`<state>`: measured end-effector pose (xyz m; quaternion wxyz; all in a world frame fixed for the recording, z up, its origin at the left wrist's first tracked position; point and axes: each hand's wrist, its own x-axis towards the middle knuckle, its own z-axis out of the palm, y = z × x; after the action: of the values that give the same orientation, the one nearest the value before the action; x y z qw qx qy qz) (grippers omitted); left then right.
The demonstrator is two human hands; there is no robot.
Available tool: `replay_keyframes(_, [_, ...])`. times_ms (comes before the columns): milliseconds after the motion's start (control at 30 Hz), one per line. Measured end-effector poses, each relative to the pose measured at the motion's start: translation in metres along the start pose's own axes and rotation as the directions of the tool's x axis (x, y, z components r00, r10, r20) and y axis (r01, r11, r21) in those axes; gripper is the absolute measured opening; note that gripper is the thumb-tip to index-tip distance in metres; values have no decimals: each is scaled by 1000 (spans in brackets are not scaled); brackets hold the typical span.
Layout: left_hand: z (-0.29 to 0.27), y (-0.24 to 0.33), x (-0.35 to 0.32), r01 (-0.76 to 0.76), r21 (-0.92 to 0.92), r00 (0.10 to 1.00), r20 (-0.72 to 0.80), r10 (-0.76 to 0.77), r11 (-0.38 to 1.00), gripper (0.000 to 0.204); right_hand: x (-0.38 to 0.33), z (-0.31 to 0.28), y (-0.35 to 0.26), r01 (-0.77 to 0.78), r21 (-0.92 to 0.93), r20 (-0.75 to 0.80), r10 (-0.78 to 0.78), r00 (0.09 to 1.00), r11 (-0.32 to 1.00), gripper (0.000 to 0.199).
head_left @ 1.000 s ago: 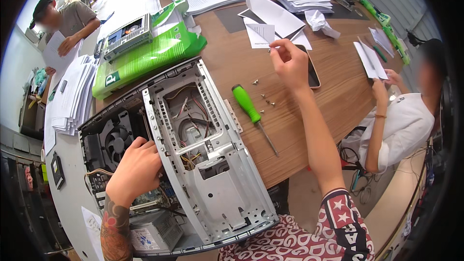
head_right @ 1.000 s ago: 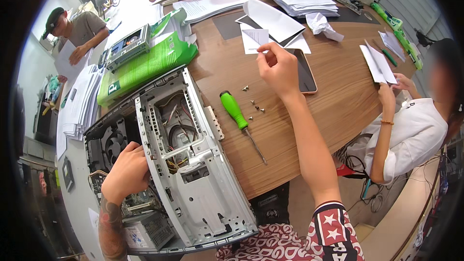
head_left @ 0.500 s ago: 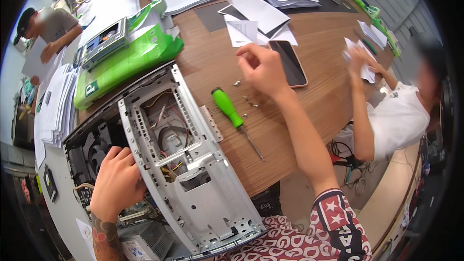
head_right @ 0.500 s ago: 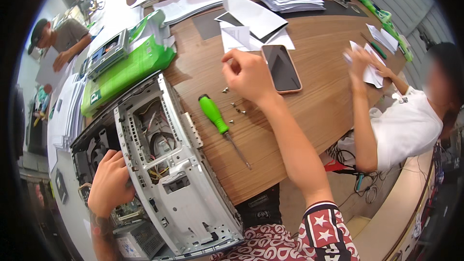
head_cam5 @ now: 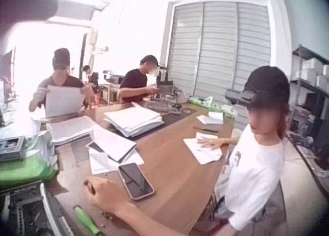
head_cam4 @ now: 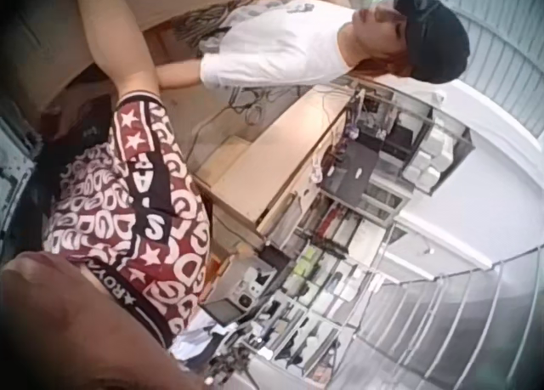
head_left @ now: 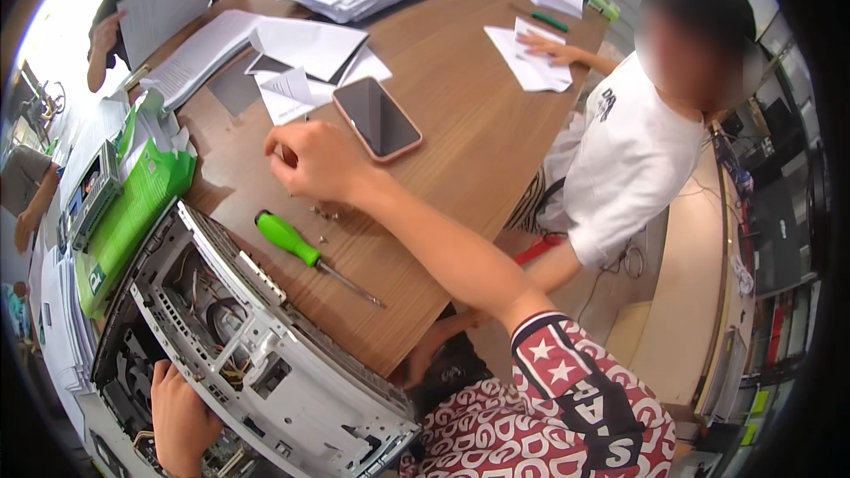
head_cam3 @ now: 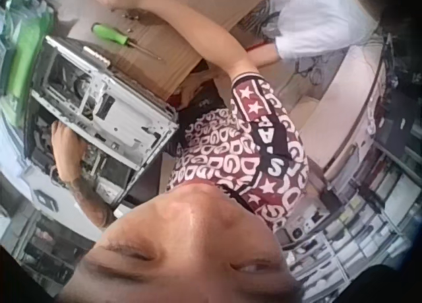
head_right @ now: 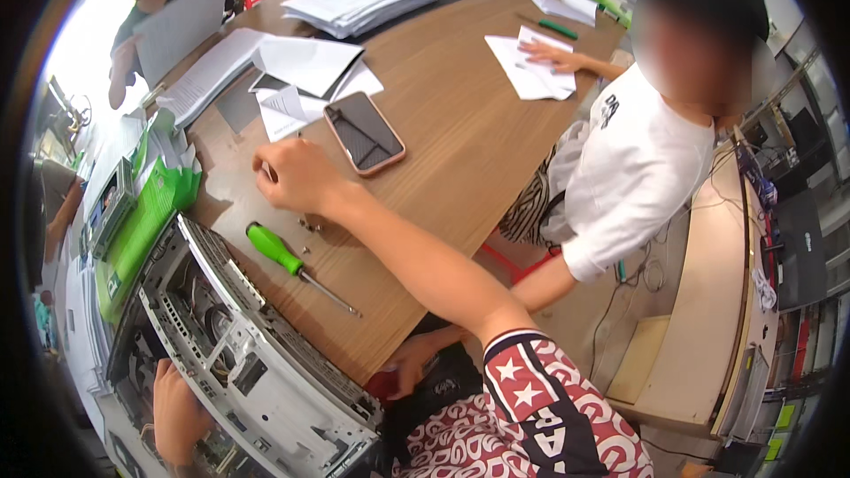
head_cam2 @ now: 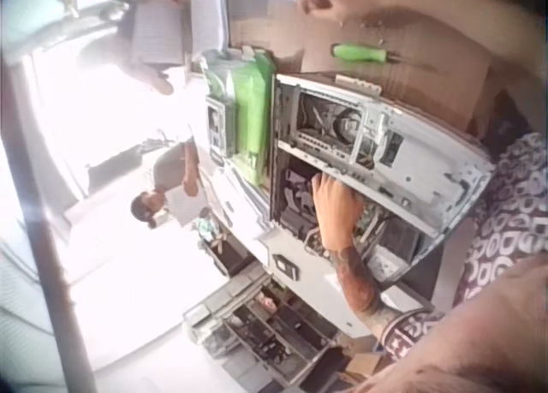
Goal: The person disassembles a computer tower by hand and using a screwdriver, removing screws from the chassis and interior components, and later uses a screwdriver to pry open a small red plastic package.
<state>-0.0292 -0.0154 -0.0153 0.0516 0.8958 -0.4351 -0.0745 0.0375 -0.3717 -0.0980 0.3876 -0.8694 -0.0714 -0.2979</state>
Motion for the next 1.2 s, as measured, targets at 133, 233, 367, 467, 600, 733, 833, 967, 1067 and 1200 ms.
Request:
replay_keyframes(133, [0, 2, 3, -23, 51, 1000, 7, 23, 998, 39, 0, 3, 17, 25, -90, -13, -26, 1000, 996, 18])
replay_keyframes(233, [7, -2, 12, -70, 63, 997, 14, 70, 996, 39, -4, -2, 23, -9, -79, -22, 7, 1000, 997, 17])
replay_keyframes(367, [3, -8, -5, 15, 118, 999, 34, -19, 993, 38, 8, 7, 15, 14, -87, 3, -14, 1000, 996, 19])
replay_keyframes(467, [7, -11, -2, -9, 112, 999, 41, 5, 994, 36, 6, 8, 20, -14, -118, 5, 14, 1000, 993, 21])
replay_keyframes(600, [8, -10, -4, 32, 129, 998, 55, -39, 991, 35, 8, 6, 19, -3, -60, -19, 2, 1000, 998, 21])
replay_keyframes(733, [11, -17, -8, 55, 108, 997, 47, -61, 993, 35, 5, -1, 16, 24, -12, -65, -25, 998, 1000, 19])
replay_keyframes(833, [14, -20, -10, 59, 117, 997, 41, -65, 991, 34, 3, -3, 18, 27, -11, -69, -27, 997, 1000, 19])
replay_keyframes(967, [12, -20, -8, 91, 122, 991, 88, -102, 988, 30, 2, -3, 19, 4, -11, -43, -5, 999, 1000, 19])
replay_keyframes(1067, [15, -30, -14, 17, 149, 998, 59, -26, 989, 31, 2, -6, 9, -67, 34, 80, 64, 995, 997, 20])
replay_keyframes(1200, [15, -28, 4, -35, 30, 992, 125, 31, 999, 38, 3, -3, 43, 83, -8, -75, -84, 994, 997, 19])
